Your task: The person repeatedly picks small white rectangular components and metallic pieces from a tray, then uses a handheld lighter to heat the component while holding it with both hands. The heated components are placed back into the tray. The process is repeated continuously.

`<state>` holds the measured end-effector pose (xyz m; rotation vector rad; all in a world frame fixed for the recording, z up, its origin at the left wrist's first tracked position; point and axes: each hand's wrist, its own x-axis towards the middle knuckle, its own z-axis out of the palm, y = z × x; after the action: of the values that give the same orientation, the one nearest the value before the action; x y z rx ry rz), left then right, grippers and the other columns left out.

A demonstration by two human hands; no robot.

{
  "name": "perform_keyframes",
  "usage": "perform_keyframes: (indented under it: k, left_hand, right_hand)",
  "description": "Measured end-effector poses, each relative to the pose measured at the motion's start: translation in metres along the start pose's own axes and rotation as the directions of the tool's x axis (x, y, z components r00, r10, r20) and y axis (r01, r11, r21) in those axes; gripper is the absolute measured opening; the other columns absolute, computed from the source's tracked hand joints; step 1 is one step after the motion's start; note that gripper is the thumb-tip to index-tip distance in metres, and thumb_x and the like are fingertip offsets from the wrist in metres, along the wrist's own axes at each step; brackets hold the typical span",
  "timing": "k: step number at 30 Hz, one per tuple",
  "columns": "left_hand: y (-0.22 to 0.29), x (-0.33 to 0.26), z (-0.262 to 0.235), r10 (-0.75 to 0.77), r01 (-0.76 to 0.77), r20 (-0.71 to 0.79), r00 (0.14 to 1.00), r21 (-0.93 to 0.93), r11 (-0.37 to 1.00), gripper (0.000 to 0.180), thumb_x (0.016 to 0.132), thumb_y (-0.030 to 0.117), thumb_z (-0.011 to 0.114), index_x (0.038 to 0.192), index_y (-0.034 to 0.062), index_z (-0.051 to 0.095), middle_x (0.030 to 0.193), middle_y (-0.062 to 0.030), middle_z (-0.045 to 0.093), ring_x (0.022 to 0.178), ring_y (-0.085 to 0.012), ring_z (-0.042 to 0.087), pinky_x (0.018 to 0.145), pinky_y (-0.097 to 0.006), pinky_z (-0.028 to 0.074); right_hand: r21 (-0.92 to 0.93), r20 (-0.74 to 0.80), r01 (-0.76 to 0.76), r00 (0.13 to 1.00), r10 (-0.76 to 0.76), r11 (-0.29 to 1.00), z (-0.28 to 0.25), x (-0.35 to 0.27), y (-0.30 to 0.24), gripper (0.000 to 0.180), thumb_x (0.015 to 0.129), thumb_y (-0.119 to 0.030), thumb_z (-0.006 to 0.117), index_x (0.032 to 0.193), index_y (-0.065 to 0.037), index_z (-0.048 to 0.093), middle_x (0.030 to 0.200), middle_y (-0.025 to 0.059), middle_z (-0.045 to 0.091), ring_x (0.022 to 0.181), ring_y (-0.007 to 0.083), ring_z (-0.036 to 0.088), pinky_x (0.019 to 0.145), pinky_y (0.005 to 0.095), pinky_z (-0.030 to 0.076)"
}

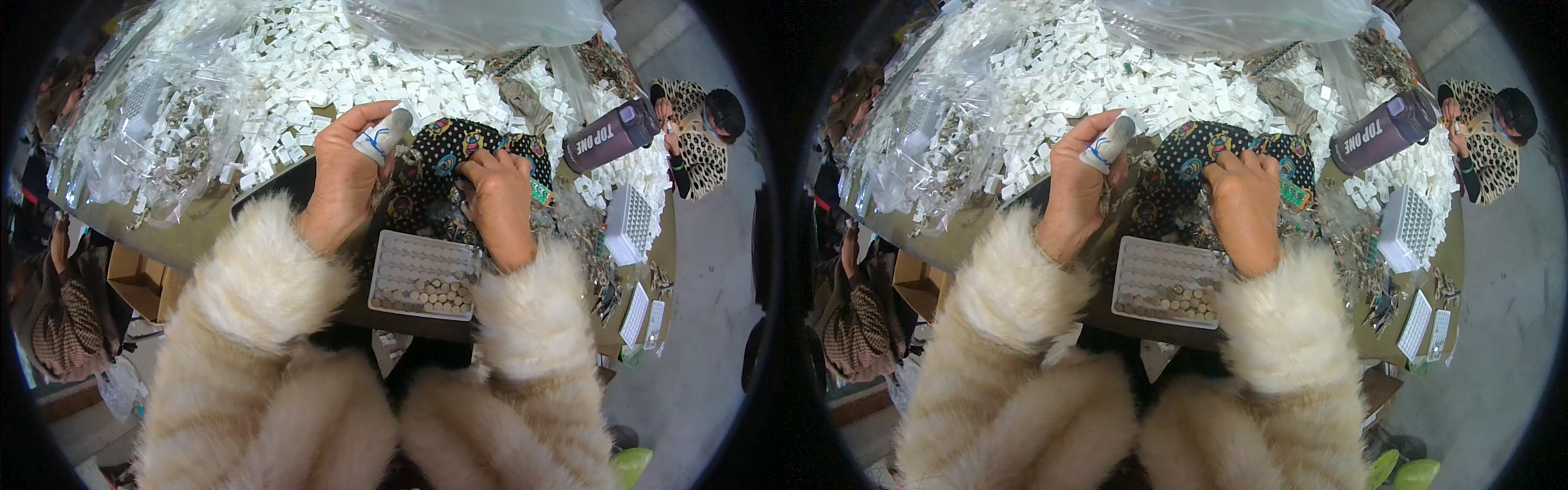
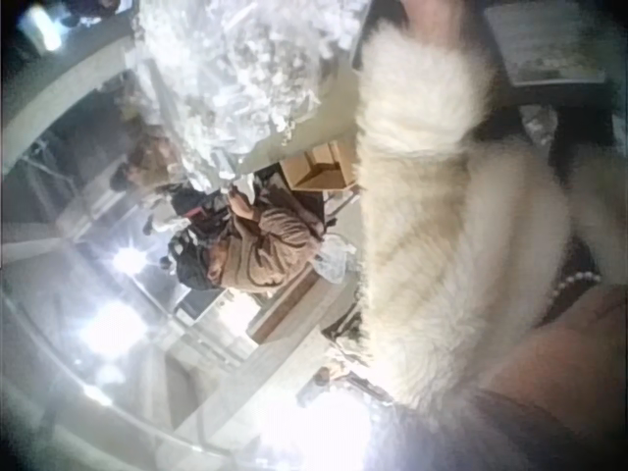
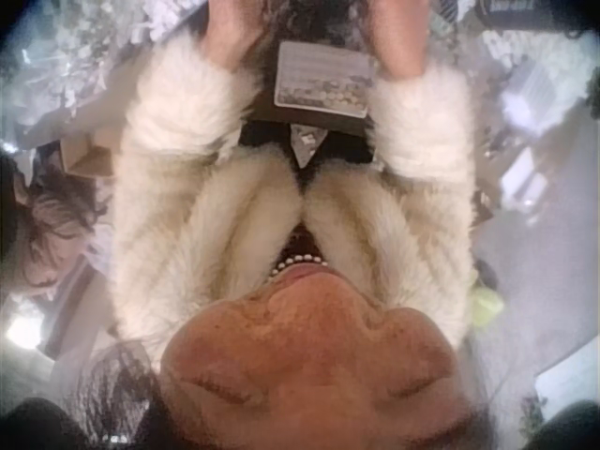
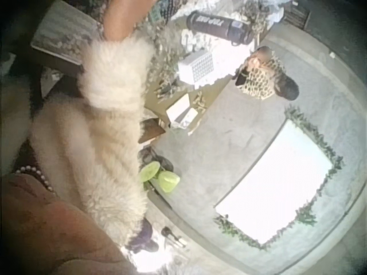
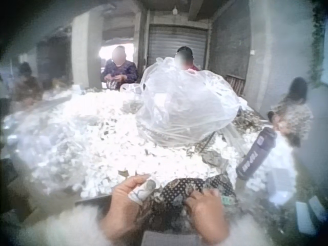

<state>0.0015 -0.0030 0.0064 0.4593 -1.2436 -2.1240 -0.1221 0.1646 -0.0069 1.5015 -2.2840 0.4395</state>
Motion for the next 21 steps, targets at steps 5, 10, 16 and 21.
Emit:
perform_keyframes:
  k: [5,10,16,21]
  left_hand:
    - [-0.002,-0.002,0.006,0.002,0.001,-0.025,1.0,0.121,0.993,0.021,0.095,0.009,0.068,0.115,0.0017,0.07,0.08,0.0002,0.067,0.052,-0.0036,0.047,0.046,-0.02,0.034]
    - [-0.003,-0.002,0.008,-0.078,0.076,0.01,0.997,0.106,0.991,0.019,0.094,0.008,0.068,0.113,0.0023,0.071,0.073,0.0019,0.063,0.049,-0.0032,0.045,0.044,-0.02,0.032]
    - [-0.005,-0.002,0.005,-0.167,0.145,0.108,0.98,0.191,0.971,0.018,0.097,0.013,0.067,0.112,0.0035,0.071,0.069,0.0031,0.061,0.047,-0.0033,0.044,0.042,-0.02,0.03]
    - [-0.01,-0.005,-0.002,-0.135,0.084,0.273,0.952,0.19,0.978,0.017,0.098,0.006,0.063,0.114,0.0067,0.07,0.085,0.0021,0.068,0.06,-0.001,0.051,0.049,-0.018,0.035]
  right_hand:
    - [0.07,0.096,0.014,0.995,-0.021,0.997,-0.003,-0.003,0.005,0.017,0.071,-0.005,0.075,0.087,-0.009,0.073,0.091,0.0042,0.064,0.092,0.026,0.056,0.084,0.0393,0.04]
    - [0.061,0.067,0.028,0.997,-0.033,0.998,0.0,-0.002,0.007,0.008,0.076,-0.007,0.075,0.082,-0.007,0.07,0.084,0.0045,0.062,0.085,0.0266,0.055,0.082,0.0404,0.039]
    - [0.232,0.028,-0.039,0.999,0.033,0.972,0.003,-0.001,0.007,0.006,0.077,-0.008,0.074,0.081,-0.007,0.07,0.079,0.0054,0.062,0.083,0.0264,0.056,0.079,0.0385,0.039]
    - [0.5,0.002,-0.077,0.996,0.088,0.863,-0.001,0.003,0.008,0.008,0.083,-0.004,0.072,0.09,-0.001,0.073,0.082,0.0069,0.064,0.077,0.0238,0.057,0.073,0.0348,0.041]
